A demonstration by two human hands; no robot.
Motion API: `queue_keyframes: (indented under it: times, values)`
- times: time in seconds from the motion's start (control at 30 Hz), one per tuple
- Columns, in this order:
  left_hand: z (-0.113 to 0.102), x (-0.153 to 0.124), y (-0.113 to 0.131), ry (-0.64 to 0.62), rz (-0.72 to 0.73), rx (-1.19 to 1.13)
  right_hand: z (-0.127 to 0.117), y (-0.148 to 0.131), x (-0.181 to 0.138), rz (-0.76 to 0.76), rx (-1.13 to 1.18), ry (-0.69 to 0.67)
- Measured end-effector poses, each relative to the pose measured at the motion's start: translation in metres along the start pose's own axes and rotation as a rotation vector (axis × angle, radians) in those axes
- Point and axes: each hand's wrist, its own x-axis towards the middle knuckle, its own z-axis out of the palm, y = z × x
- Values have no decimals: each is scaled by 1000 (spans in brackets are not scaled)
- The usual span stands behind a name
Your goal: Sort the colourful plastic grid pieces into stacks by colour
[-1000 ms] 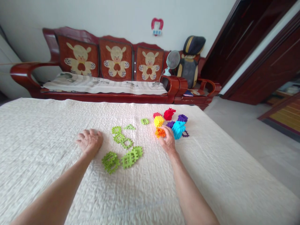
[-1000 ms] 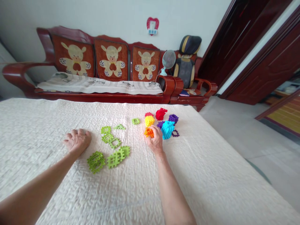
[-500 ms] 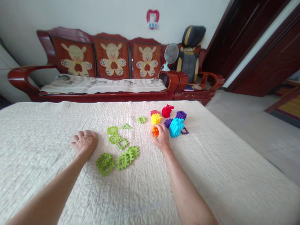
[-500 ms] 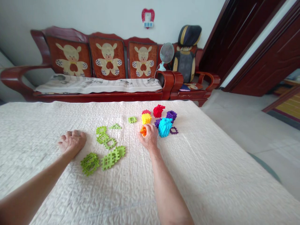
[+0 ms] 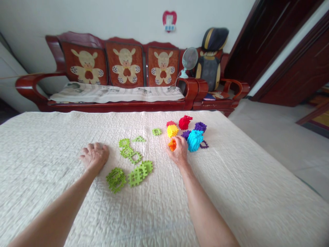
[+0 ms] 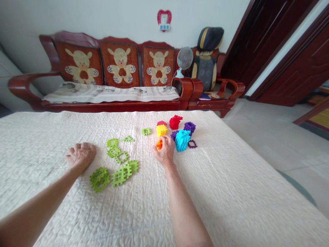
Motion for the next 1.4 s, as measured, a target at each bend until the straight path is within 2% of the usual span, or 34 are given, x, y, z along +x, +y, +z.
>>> queue_keyframes:
  times: [0.17,0.23,0.33,0.43,0.6,0.73,0.93,1.1,1.2,1.4]
  values:
    - [3,0,0,22,7,16,-11,-15,4,-78,57,120]
    - [3,1,0,28,1,32,-13,-24,0,-131,140,114]
    - [4,1,1,33,3,38,-13,-32,-13,-198,272,-67]
    - [4,1,1,39,3,37,-17,-29,-28,-167,261,-272]
    - [4,-1,2,58,1,25,-42,-14,-50,-147,83,-387]
    - [2,-1,2,47,-19,-10,-51,-18,-62,-152,40,-400]
    - [-4,3,-9,26,-13,-216,-33,-28,-52,23,6,-331]
    - [-10,5,-15,8,81,-252,-29,-28,-47,67,12,-304]
    - [-11,7,3,0,238,-289,-29,-28,-46,123,2,-309]
    - [8,11,70,-85,581,-324,-30,-26,-42,157,-21,-324]
